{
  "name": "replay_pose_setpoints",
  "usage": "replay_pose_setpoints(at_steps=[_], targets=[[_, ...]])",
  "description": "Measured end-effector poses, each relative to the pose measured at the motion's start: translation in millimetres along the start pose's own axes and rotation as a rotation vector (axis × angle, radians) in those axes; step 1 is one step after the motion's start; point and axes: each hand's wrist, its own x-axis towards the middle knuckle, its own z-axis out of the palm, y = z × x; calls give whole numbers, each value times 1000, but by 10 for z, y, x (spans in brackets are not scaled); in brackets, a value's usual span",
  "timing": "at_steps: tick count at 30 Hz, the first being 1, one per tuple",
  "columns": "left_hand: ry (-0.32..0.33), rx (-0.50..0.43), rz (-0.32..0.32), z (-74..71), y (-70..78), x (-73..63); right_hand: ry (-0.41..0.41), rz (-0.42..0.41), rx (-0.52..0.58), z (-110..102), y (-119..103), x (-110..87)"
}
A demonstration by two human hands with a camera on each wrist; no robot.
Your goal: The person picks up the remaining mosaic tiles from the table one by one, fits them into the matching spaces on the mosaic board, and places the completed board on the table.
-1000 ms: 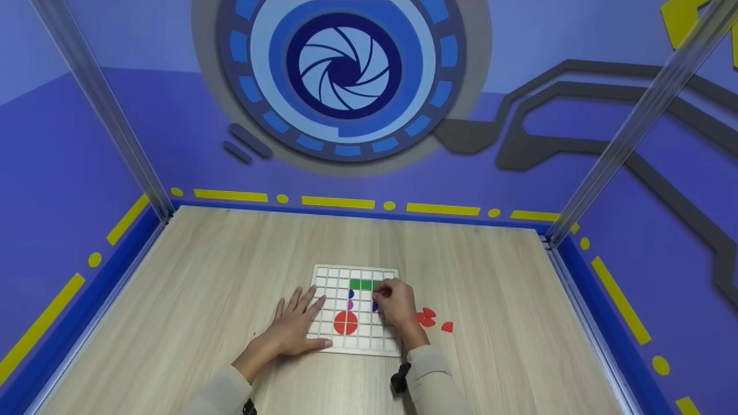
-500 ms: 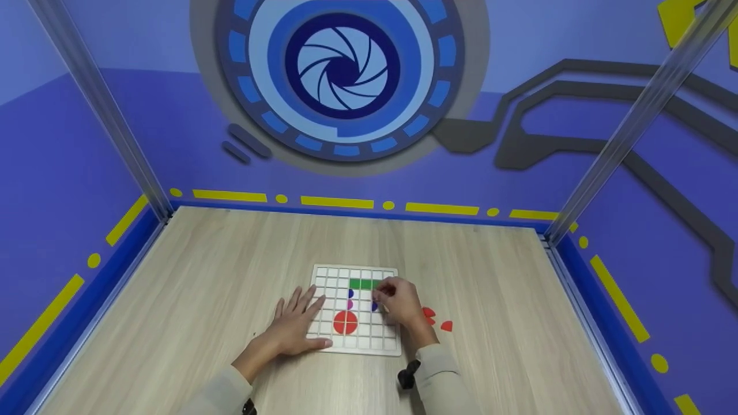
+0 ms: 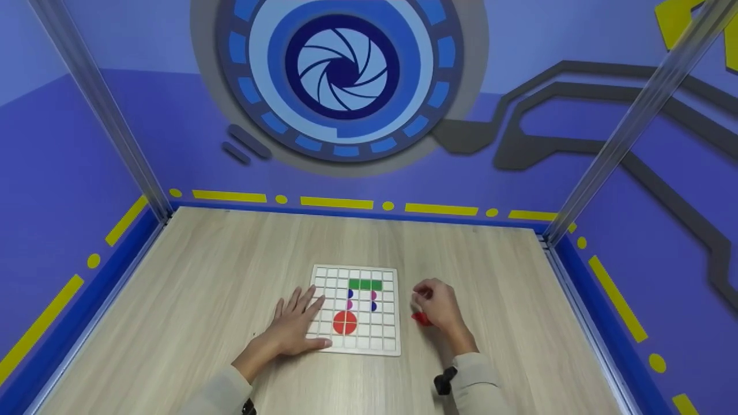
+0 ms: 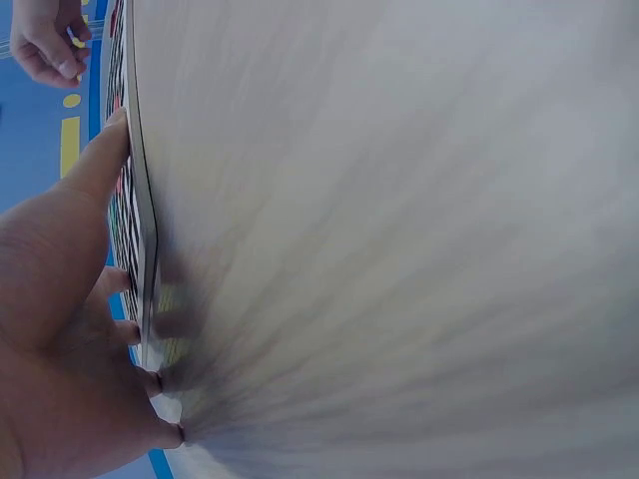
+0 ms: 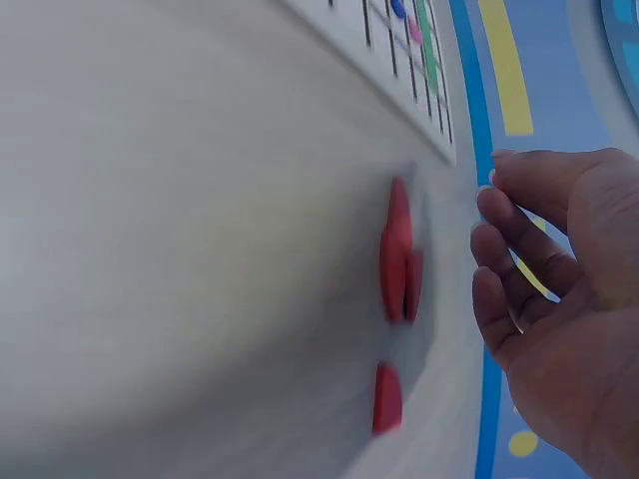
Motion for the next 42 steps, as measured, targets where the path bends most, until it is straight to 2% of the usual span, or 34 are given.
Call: replay_pose_setpoints(at_steps=[6,14,25,34,42], targets=[[0,-5,1,13,-7,0,-3,56,-34,-166,201,-125],[5,10,-1,19,-10,-1,-41,78,-44,-172,318,-257],[0,-5,4,-6,10,-9,-12,53,-49,-123,335,-298],[3,8,1,-20,6,0,-17,103,-20,-103,336,-284],[-2,18,-2,-6,-7,4,-5,116,4,-86,315,-282]])
